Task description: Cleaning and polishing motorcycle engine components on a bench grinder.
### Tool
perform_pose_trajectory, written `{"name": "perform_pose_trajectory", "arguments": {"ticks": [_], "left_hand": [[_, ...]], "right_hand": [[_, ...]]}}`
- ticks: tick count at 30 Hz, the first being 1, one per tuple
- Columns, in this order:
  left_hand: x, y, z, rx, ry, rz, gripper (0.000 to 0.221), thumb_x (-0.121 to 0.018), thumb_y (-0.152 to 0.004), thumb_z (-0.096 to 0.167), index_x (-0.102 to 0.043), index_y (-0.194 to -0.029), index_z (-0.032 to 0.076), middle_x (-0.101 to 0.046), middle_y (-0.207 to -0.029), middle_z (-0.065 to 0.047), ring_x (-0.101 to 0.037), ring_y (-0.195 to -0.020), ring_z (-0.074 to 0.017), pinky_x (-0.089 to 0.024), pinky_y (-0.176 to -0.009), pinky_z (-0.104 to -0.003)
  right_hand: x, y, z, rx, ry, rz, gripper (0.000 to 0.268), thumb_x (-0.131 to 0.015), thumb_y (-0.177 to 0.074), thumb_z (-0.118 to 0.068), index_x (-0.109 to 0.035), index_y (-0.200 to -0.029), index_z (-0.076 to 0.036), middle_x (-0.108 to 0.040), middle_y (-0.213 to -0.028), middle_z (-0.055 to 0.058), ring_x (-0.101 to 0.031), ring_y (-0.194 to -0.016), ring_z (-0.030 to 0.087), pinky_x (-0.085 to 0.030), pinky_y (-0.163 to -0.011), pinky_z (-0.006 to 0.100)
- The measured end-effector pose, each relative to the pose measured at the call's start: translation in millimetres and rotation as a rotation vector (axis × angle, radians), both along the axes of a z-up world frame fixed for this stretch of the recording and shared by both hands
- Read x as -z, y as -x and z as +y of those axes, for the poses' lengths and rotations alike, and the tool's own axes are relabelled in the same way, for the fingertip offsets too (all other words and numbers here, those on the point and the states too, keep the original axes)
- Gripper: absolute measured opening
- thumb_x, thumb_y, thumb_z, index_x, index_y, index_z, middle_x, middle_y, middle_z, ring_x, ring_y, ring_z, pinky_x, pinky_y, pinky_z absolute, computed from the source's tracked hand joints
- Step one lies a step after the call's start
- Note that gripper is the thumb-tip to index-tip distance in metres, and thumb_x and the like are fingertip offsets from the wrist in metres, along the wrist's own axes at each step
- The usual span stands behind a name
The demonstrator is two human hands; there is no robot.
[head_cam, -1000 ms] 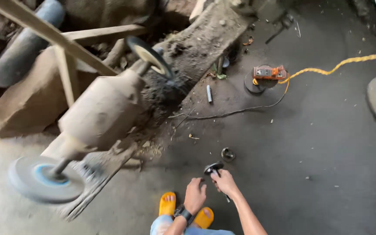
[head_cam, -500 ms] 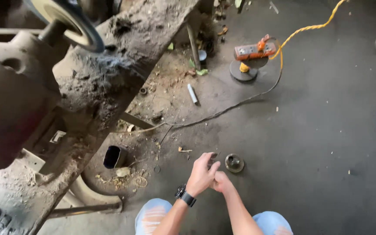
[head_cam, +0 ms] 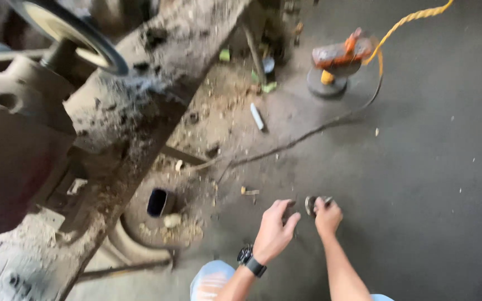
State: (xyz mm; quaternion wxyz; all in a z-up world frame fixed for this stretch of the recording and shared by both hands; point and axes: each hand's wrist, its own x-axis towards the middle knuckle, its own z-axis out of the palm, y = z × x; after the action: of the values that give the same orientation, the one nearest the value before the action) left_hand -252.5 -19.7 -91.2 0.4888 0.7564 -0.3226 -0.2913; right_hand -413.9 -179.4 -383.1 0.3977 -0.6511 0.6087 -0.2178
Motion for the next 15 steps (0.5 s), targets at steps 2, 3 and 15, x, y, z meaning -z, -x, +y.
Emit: {"name": "perform_pose_trajectory", "arguments": {"ticks": [2,3,15], "left_hand": [[2,6,2,-0.047,0.016,0.086,0.029,-0.070,-0.092,0.012,-0.067,-0.116,-0.002,-0.070,-0.099,-0.019,-0.068,-0.082,-0.0287,-0.055,-0.076,-0.039],[-4,8,1,-0.078,0.057,0.141,0.028,-0.070,-0.093,0.012,-0.067,-0.116,-0.002,-0.071,-0.099,-0.018,-0.069,-0.083,-0.0274,-0.056,-0.077,-0.039],[-245,18,39,-0.305,0.109,0.420,0.045,-0.075,-0.084,0.000,-0.061,-0.127,0.001,-0.076,-0.109,-0.015,-0.076,-0.104,-0.0264,-0.059,-0.089,-0.033]], "right_hand": [[-37,1,-8,0.042,-0.154,-0.024,0.031,-0.073,-0.095,-0.027,-0.070,-0.089,0.003,-0.072,-0.078,0.013,-0.068,-0.069,0.021,-0.053,-0.063,0.038],[-62,0,-16,0.106,-0.281,-0.080,0.030,-0.072,-0.094,-0.025,-0.071,-0.089,0.004,-0.071,-0.077,0.012,-0.067,-0.064,0.018,-0.052,-0.058,0.036],[-515,-66,30,-0.094,-1.062,-0.688,0.047,-0.059,-0.105,-0.038,-0.068,-0.112,0.007,-0.069,-0.091,0.010,-0.067,-0.080,0.018,-0.057,-0.074,0.032]]}}
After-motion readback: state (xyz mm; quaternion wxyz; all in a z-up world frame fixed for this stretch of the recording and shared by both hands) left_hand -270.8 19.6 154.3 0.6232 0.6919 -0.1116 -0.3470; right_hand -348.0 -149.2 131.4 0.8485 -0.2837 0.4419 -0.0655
